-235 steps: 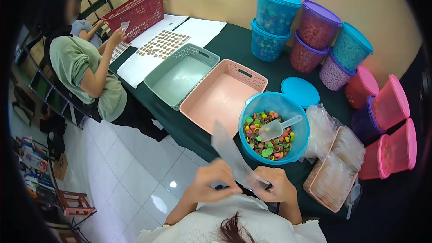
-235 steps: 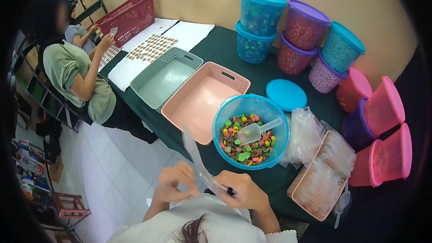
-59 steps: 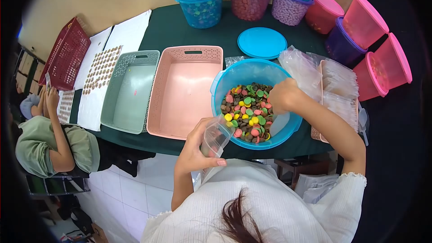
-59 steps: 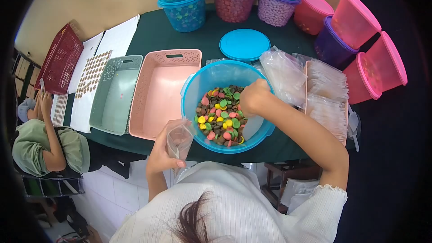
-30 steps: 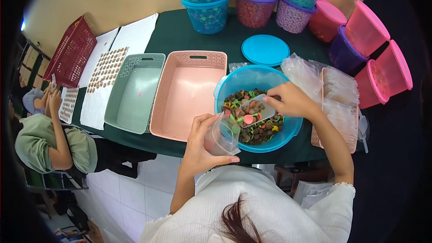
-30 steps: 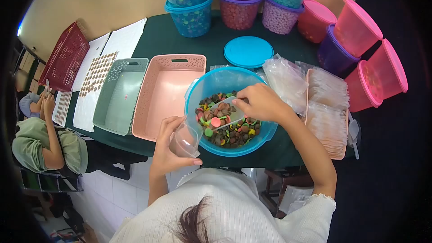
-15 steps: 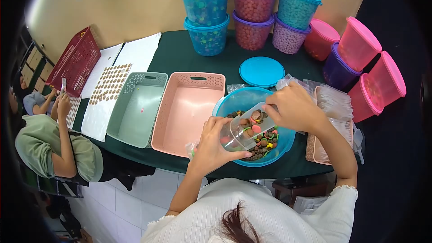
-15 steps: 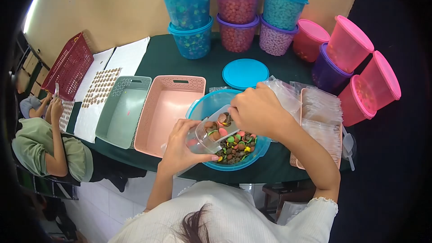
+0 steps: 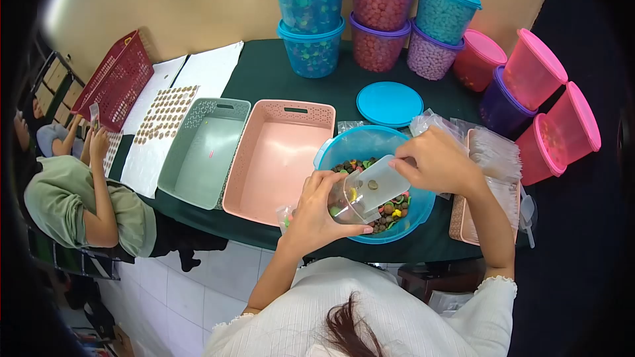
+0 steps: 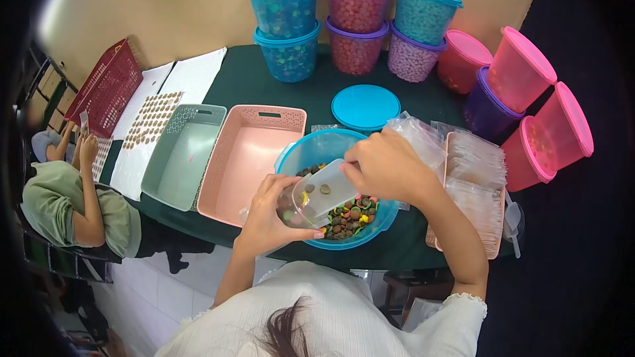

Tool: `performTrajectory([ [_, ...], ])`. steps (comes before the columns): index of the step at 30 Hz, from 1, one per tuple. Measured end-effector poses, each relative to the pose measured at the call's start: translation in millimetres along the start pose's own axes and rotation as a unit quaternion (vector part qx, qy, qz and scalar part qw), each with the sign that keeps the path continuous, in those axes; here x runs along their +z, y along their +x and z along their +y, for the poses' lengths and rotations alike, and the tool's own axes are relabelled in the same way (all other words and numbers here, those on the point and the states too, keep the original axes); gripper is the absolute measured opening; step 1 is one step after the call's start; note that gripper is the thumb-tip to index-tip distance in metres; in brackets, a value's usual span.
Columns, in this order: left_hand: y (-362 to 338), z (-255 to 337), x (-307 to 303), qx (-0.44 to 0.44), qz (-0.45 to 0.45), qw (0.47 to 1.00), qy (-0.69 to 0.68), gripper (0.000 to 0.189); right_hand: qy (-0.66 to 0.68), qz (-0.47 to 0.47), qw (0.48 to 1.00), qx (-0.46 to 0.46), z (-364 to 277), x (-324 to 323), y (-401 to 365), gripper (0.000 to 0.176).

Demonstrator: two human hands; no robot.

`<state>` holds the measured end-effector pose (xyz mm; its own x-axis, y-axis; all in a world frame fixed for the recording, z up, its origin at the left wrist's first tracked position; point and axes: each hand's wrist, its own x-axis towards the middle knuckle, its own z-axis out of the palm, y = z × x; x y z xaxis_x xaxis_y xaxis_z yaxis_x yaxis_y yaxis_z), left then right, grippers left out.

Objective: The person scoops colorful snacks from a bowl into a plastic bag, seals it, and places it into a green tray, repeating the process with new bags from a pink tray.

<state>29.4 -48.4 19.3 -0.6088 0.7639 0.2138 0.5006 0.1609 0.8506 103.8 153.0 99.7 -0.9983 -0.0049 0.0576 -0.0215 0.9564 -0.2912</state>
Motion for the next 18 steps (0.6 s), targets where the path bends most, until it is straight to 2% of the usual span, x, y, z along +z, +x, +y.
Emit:
performTrajectory([
  [4, -1.7, 1.5, -0.2, 0.048, 0.008, 0.997, 0.055, 0.08, 0.085, -0.002, 0.996, -0.035, 5.1, 14.3, -0.8, 0.022],
  [6, -5.5, 1.6, -2.8, 0.06, 0.023, 0.995, 0.07, 0.08, 0.17, -0.02, 0.985, 0.031, 11.5, 7.4, -5.4, 0.023],
  [7, -8.2, 2.2, -6.8, 0.05, 0.02, 0.998, 0.033, 0.081, 0.169, -0.024, 0.985, 0.023, 17.2, 6.3, -8.2, 0.023],
  [9, -15.3, 0.0, -12.7, 0.037, 0.03, 0.999, -0.006, 0.083, 0.153, 0.066, 0.984, 0.062, 30.6, 5.2, -16.2, 0.024],
  [10, -20.4, -4.1, -15.3, -0.005, 0.035, 0.987, -0.155, 0.085, 0.106, 0.084, 0.989, 0.064, 35.5, 7.9, -18.9, 0.025],
  [11, -26.3, -9.2, -18.8, -0.045, 0.041, 0.952, -0.302, 0.088, 0.105, 0.079, 0.99, 0.054, 38.7, 14.7, -20.6, 0.025],
  [12, -29.7, -16.2, -26.1, 0.005, 0.036, 0.948, -0.315, 0.088, 0.076, 0.085, 0.993, 0.027, 41.8, 24.2, -21.8, 0.026],
  [13, -31.5, -11.2, -25.7, 0.004, 0.047, 0.949, -0.313, 0.088, 0.048, 0.094, 0.994, 0.001, 44.8, 33.8, -23.4, 0.029],
  [14, -33.6, -2.6, -25.3, 0.021, 0.068, 0.9, -0.429, 0.087, 0.003, 0.021, 1.0, -0.005, 47.8, 42.4, -25.4, 0.022],
  [15, -36.4, 3.3, -24.6, 0.039, 0.087, 0.837, -0.539, 0.087, 0.005, 0.018, 1.0, -0.015, 44.7, 47.7, -27.9, 0.022],
  [16, -43.1, 4.3, -26.9, 0.029, 0.069, 0.859, -0.506, 0.092, -0.005, 0.066, 0.997, -0.032, 38.9, 52.9, -29.9, 0.019],
  [17, -45.3, 8.4, -24.8, 0.029, 0.078, 0.859, -0.505, 0.092, -0.014, 0.112, 0.992, -0.05, 34.0, 56.3, -30.8, 0.017],
  [18, -46.1, 13.4, -21.7, 0.019, 0.103, 0.852, -0.513, 0.093, -0.004, 0.11, 0.992, -0.062, 28.8, 52.1, -32.6, 0.018],
])
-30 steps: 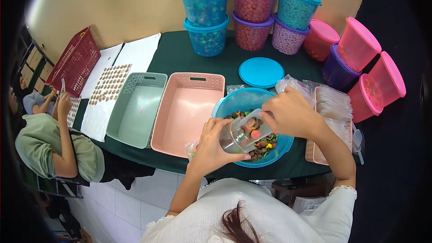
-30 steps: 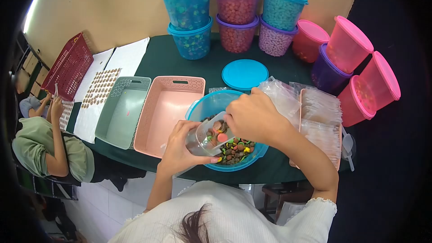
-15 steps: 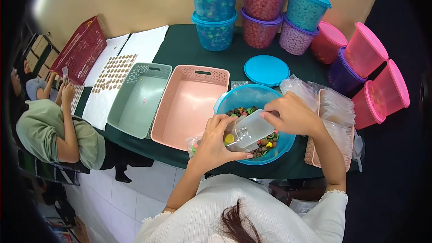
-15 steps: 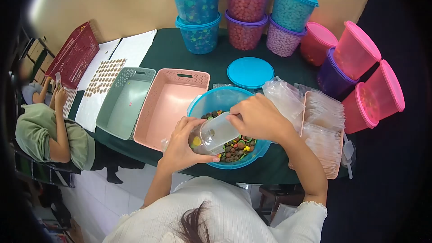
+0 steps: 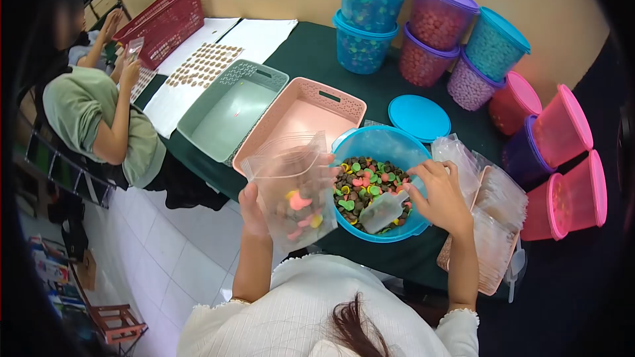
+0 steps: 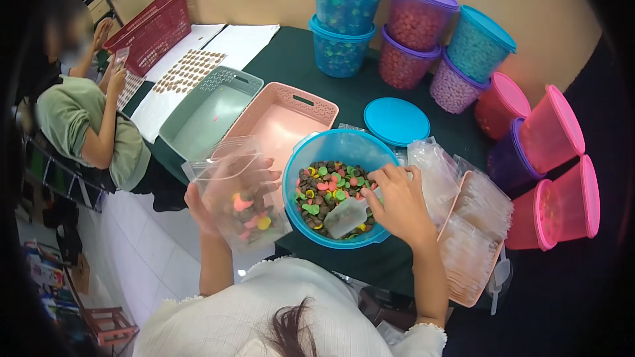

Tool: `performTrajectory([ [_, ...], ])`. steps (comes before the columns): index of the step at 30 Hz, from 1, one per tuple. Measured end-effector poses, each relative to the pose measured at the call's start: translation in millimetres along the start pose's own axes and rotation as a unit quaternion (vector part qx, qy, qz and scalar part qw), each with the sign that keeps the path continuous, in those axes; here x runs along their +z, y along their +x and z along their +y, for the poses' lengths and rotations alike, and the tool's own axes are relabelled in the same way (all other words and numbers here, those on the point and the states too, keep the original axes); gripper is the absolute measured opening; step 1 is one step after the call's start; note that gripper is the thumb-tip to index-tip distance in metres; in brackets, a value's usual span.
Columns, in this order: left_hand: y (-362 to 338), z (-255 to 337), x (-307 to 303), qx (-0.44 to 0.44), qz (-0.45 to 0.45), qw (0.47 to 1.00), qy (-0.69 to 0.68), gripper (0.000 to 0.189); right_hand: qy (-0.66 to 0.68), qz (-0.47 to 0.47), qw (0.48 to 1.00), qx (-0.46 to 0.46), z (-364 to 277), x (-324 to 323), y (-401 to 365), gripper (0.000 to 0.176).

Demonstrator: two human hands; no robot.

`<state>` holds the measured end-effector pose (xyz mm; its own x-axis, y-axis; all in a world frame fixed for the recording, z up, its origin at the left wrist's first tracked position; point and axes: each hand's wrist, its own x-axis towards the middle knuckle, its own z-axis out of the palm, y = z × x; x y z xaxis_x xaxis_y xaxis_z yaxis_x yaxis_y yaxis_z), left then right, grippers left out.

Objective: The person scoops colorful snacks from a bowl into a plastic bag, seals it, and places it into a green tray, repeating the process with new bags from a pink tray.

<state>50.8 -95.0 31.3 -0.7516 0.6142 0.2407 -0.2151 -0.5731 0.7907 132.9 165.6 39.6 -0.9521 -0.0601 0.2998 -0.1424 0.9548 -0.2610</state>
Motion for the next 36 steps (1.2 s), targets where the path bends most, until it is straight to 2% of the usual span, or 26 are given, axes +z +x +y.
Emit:
performTrajectory([
  [1, -1.2, -1.7, 4.9, 0.003, 0.026, 1.0, -0.01, 0.095, 0.002, -0.003, 1.0, -0.007, -6.7, -3.5, 0.2, 0.018],
  [3, -7.1, -11.9, 10.3, -0.002, 0.043, 0.998, -0.045, 0.095, 0.13, 0.021, 0.991, -0.016, -18.5, -7.8, 1.0, 0.019],
  [5, -11.9, -20.4, 17.1, -0.011, 0.062, 0.995, -0.08, 0.094, 0.154, -0.018, 0.988, -0.011, -16.9, -5.3, 2.1, 0.021],
  [8, -25.0, -28.4, 23.3, -0.029, 0.078, 0.993, -0.083, 0.095, -0.002, -0.106, 0.994, 0.008, -0.9, 22.4, 1.4, 0.029],
  [9, -32.2, -29.9, 21.4, -0.035, 0.112, 0.991, -0.057, 0.096, 0.002, -0.11, 0.994, 0.012, 7.1, 33.4, -1.6, 0.029],
  [11, -39.2, -34.1, 17.6, -0.042, 0.143, 0.988, -0.033, 0.096, -0.17, -0.241, 0.955, 0.002, 19.8, 46.0, -4.1, 0.033],
  [12, -41.1, -37.3, 15.5, -0.028, 0.157, 0.987, -0.019, 0.097, -0.149, -0.29, 0.945, 0.022, 19.5, 46.7, -1.9, 0.039],
  [13, -43.4, -40.9, 14.3, -0.015, 0.172, 0.985, -0.004, 0.097, -0.15, -0.292, 0.944, 0.021, 18.2, 47.4, -1.0, 0.039],
  [15, -47.0, -46.3, 13.2, -0.023, 0.187, 0.982, -0.014, 0.097, -0.176, -0.225, 0.955, -0.075, 15.2, 49.9, 0.9, 0.037],
  [16, -47.5, -48.8, 13.5, -0.04, 0.19, 0.981, -0.008, 0.097, -0.176, -0.226, 0.955, -0.077, 17.3, 54.3, 4.6, 0.037],
  [18, -49.6, -54.9, 13.8, -0.057, 0.194, 0.979, -0.003, 0.096, -0.17, -0.314, 0.926, -0.122, 23.1, 65.1, 13.7, 0.034],
  [19, -51.0, -58.1, 13.6, -0.062, 0.182, 0.981, -0.007, 0.096, -0.171, -0.314, 0.926, -0.123, 23.3, 65.0, 16.9, 0.034],
  [21, -54.0, -60.6, 12.4, -0.065, 0.17, 0.983, -0.012, 0.097, -0.147, -0.387, 0.904, -0.102, 23.6, 63.8, 25.9, 0.03],
  [22, -56.0, -61.8, 12.4, -0.067, 0.16, 0.985, -0.012, 0.097, -0.15, -0.386, 0.904, -0.104, 27.4, 60.8, 31.6, 0.03],
  [24, -57.8, -61.6, 14.0, -0.068, 0.152, 0.986, -0.014, 0.097, -0.025, -0.374, 0.922, -0.095, 35.8, 52.6, 40.3, 0.022],
  [25, -57.6, -59.8, 16.8, -0.08, 0.163, 0.983, -0.001, 0.098, -0.026, -0.375, 0.922, -0.097, 34.6, 47.9, 43.1, 0.022],
  [26, -57.4, -58.8, 18.1, -0.093, 0.173, 0.98, 0.011, 0.098, -0.077, -0.24, 0.961, -0.117, 32.1, 41.3, 45.2, 0.017],
  [27, -56.6, -59.1, 17.0, -0.093, 0.174, 0.98, 0.011, 0.098, -0.125, -0.099, 0.978, -0.133, 31.2, 37.7, 47.6, 0.012],
  [28, -55.8, -60.2, 15.2, -0.104, 0.156, 0.982, 0.007, 0.098, -0.125, -0.099, 0.978, -0.132, 32.5, 41.2, 51.6, 0.012],
  [30, -53.5, -62.4, 12.8, -0.12, 0.134, 0.984, 0.004, 0.098, -0.258, 0.021, 0.961, -0.094, 36.1, 57.4, 58.2, 0.009],
  [34, -44.9, -67.8, 17.4, -0.145, 0.129, 0.981, 0.026, 0.098, -0.321, -0.022, 0.944, -0.068, 36.7, 79.9, 56.8, 0.01],
  [36, -42.0, -65.2, 17.1, -0.148, 0.143, 0.978, 0.044, 0.099, -0.248, -0.034, 0.965, -0.081, 36.5, 82.5, 54.0, 0.009],
])
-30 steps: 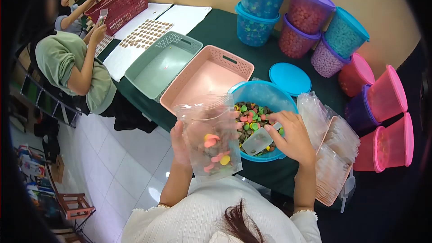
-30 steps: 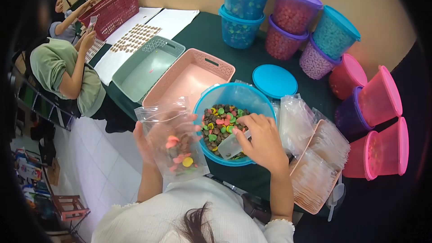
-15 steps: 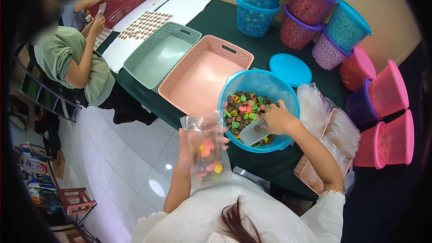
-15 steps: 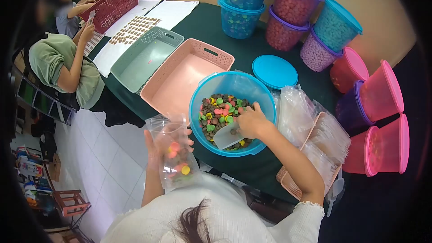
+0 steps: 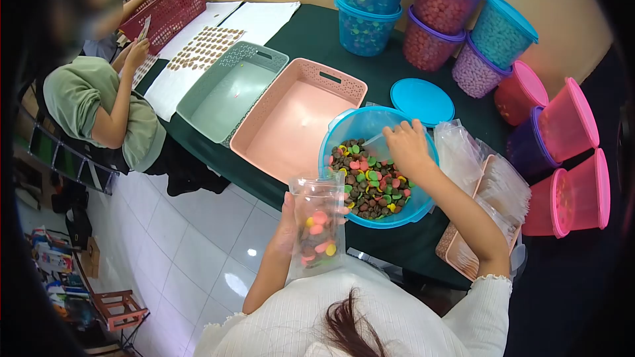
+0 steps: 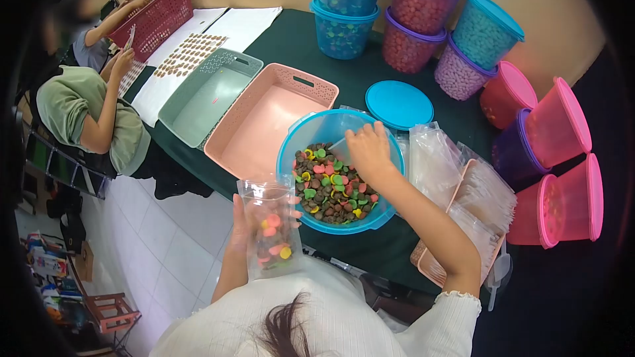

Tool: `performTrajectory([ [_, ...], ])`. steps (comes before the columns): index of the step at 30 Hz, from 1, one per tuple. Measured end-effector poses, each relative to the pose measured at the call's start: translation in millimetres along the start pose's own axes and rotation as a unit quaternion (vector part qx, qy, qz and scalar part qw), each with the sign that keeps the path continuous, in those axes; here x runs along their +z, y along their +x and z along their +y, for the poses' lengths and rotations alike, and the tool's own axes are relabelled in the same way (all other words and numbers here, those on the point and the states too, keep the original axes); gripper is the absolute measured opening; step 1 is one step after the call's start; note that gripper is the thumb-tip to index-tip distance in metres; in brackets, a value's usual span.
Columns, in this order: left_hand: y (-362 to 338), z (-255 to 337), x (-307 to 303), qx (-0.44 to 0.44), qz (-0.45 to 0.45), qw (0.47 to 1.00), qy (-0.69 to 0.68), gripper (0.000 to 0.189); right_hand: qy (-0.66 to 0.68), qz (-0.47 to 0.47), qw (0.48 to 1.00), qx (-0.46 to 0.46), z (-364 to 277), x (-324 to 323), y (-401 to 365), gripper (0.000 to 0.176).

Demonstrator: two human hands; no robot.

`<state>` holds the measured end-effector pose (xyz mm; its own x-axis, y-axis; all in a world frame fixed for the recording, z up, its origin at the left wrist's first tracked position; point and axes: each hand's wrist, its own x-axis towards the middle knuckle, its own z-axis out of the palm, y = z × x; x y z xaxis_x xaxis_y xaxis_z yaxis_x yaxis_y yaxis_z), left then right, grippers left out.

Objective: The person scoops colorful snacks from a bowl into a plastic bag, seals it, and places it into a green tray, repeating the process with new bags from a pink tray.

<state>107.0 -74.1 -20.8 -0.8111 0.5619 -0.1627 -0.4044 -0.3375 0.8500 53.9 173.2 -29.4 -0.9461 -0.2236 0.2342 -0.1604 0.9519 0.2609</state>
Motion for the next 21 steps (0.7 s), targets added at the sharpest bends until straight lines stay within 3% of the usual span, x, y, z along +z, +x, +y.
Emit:
performTrajectory([
  [1, 0.0, 2.1, -1.1, -0.005, 0.002, 1.0, 0.004, 0.099, 0.001, -0.002, 1.0, 0.002, 2.4, -3.5, -0.3, 0.009],
  [3, 0.6, 4.2, -7.2, -0.014, 0.003, 1.0, 0.007, 0.099, 0.109, -0.135, 0.984, 0.028, 8.2, -13.9, -1.7, 0.01],
  [7, 8.0, 10.3, -20.2, -0.026, -0.045, 0.999, -0.015, 0.093, 0.124, -0.169, 0.978, 0.016, 0.4, -15.5, -6.4, 0.014],
  [9, 11.4, 12.9, -24.1, -0.032, -0.045, 0.998, -0.015, 0.093, 0.275, -0.301, 0.913, 0.037, 3.4, -25.7, -3.5, 0.014],
  [12, 17.4, 16.9, -30.8, -0.027, -0.056, 0.998, -0.023, 0.095, 0.321, -0.345, 0.882, 0.003, -1.0, -11.4, -9.3, 0.019],
  [15, 21.6, 24.0, -35.8, -0.026, -0.084, 0.996, 0.007, 0.096, 0.368, -0.348, 0.862, -0.001, 8.2, -16.5, -5.1, 0.023],
  [18, 29.6, 28.0, -28.7, -0.049, -0.105, 0.984, -0.138, 0.094, 0.389, -0.301, 0.871, 0.007, 26.2, -39.3, 0.3, 0.027],
  [21, 38.3, 31.5, -25.2, -0.108, -0.154, 0.968, -0.169, 0.095, 0.4, -0.246, 0.881, 0.048, 42.0, -76.1, 5.7, 0.029],
])
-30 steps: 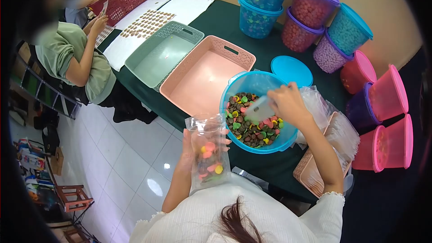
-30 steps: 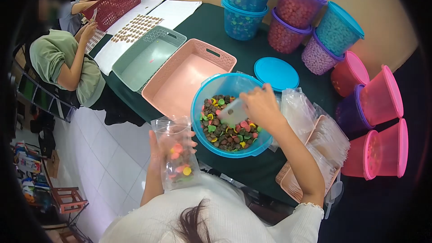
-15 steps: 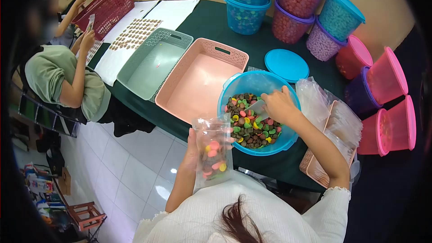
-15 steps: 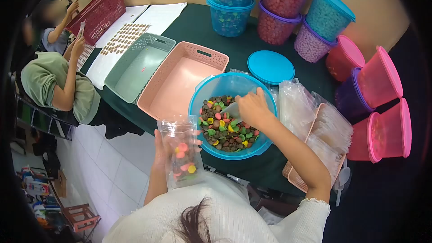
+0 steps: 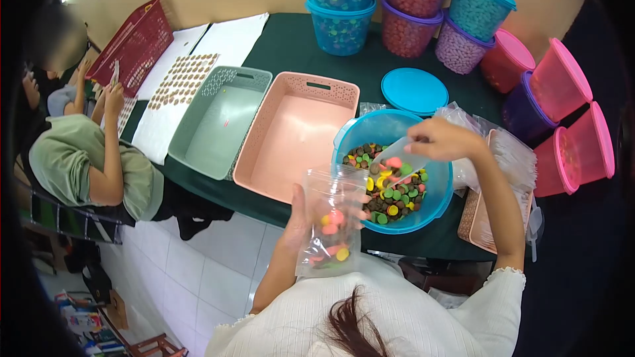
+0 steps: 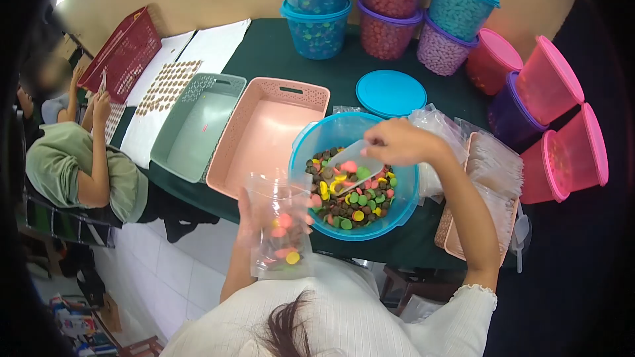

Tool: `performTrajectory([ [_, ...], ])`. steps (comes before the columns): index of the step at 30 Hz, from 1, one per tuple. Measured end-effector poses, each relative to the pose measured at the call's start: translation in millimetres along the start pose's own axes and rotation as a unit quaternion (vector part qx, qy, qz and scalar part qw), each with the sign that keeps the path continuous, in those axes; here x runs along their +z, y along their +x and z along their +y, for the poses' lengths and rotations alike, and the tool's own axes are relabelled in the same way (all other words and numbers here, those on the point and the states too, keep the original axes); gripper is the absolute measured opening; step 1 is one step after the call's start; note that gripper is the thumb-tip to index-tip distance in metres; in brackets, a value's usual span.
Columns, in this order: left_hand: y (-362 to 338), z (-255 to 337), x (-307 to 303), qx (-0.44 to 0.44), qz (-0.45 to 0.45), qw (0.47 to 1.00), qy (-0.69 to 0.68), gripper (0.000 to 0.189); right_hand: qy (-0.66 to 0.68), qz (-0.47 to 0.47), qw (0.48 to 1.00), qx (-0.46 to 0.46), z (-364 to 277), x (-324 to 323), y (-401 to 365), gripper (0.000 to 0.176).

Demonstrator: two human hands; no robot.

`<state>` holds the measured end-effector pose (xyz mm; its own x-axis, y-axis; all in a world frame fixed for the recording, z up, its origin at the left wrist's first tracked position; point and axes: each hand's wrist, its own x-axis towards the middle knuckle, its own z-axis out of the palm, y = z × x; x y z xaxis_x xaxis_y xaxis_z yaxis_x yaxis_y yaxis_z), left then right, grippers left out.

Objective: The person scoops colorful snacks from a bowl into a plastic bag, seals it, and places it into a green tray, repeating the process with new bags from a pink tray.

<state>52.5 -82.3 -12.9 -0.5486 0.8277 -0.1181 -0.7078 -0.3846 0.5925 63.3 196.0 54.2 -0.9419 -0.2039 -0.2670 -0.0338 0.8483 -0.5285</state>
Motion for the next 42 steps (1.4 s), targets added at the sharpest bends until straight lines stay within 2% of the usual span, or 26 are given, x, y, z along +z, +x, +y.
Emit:
performTrajectory([
  [1, 4.0, 2.0, 0.6, -0.005, -0.009, 1.0, 0.004, 0.095, 0.0, 0.009, 1.0, 0.006, -3.6, -11.0, -3.8, 0.029],
  [3, 12.1, 4.6, 1.3, -0.056, -0.052, 0.997, 0.029, 0.094, -0.038, 0.094, 0.995, -0.01, -9.7, -30.8, -11.0, 0.027],
  [8, 30.8, 8.5, 15.8, -0.137, -0.096, 0.983, 0.079, 0.092, -0.018, 0.121, 0.992, 0.027, -35.3, -60.9, -22.7, 0.025],
  [10, 38.1, 10.0, 15.3, -0.146, -0.125, 0.976, 0.098, 0.091, -0.082, 0.156, 0.984, -0.035, -44.8, -61.2, -23.0, 0.021],
  [11, 40.0, 11.4, 18.3, -0.152, -0.127, 0.975, 0.103, 0.092, -0.14, 0.203, 0.966, -0.08, -50.4, -53.3, -23.2, 0.017],
  [12, 40.9, 12.8, 21.2, -0.158, -0.129, 0.973, 0.109, 0.092, -0.142, 0.205, 0.965, -0.077, -57.9, -49.0, -23.2, 0.017],
  [14, 39.1, 16.5, 29.3, -0.161, -0.12, 0.971, 0.128, 0.092, -0.17, 0.137, 0.974, -0.068, -73.2, -47.2, -24.5, 0.015],
  [16, 39.9, 17.1, 28.4, -0.167, -0.108, 0.969, 0.148, 0.092, -0.159, 0.159, 0.972, -0.062, -78.6, -51.5, -28.8, 0.014],
  [18, 43.9, 16.6, 19.6, -0.162, -0.193, 0.966, 0.056, 0.086, -0.222, 0.158, 0.962, -0.008, -77.5, -57.9, -29.9, 0.013],
  [19, 43.2, 16.0, 19.1, -0.161, -0.194, 0.966, 0.058, 0.086, -0.176, 0.162, 0.97, -0.033, -77.6, -53.2, -31.0, 0.013],
  [22, 40.5, 12.5, 18.5, -0.167, -0.159, 0.969, 0.083, 0.085, -0.188, 0.152, 0.969, -0.05, -75.3, -51.4, -30.4, 0.012],
  [23, 41.8, 12.4, 19.4, -0.163, -0.164, 0.969, 0.09, 0.084, -0.214, 0.141, 0.967, -0.001, -78.7, -54.5, -33.6, 0.012],
  [24, 42.9, 12.3, 20.5, -0.158, -0.17, 0.968, 0.097, 0.083, -0.215, 0.14, 0.967, -0.005, -77.9, -51.9, -33.0, 0.012],
  [26, 40.0, 12.9, 24.9, -0.159, -0.163, 0.968, 0.109, 0.081, -0.211, 0.157, 0.962, -0.078, -75.0, -43.4, -33.1, 0.012],
  [27, 38.2, 12.1, 26.5, -0.163, -0.158, 0.966, 0.122, 0.079, -0.21, 0.155, 0.962, -0.082, -74.6, -44.2, -34.0, 0.012],
  [30, 36.1, 2.8, 25.1, -0.136, -0.131, 0.972, 0.143, 0.076, -0.193, 0.145, 0.967, -0.083, -73.1, -49.3, -36.5, 0.012],
  [32, 33.0, 0.7, 26.1, -0.128, -0.109, 0.976, 0.135, 0.075, -0.202, 0.148, 0.967, -0.047, -67.8, -52.5, -37.6, 0.012],
  [37, 25.6, -13.6, 31.0, -0.086, -0.065, 0.983, 0.147, 0.078, -0.121, 0.146, 0.978, -0.09, -47.3, -40.5, -40.0, 0.015],
  [39, 17.7, -16.0, 20.0, -0.066, -0.021, 0.985, 0.157, 0.08, -0.116, 0.248, 0.96, -0.063, -28.9, -43.7, -42.7, 0.018],
  [40, 13.8, -17.1, 18.0, -0.061, -0.014, 0.986, 0.154, 0.08, -0.116, 0.242, 0.961, -0.07, -22.3, -42.4, -43.4, 0.018],
  [42, 6.9, -17.1, 14.0, -0.032, 0.035, 0.997, 0.063, 0.08, -0.199, 0.247, 0.948, 0.001, -10.6, -33.6, -44.4, 0.017],
])
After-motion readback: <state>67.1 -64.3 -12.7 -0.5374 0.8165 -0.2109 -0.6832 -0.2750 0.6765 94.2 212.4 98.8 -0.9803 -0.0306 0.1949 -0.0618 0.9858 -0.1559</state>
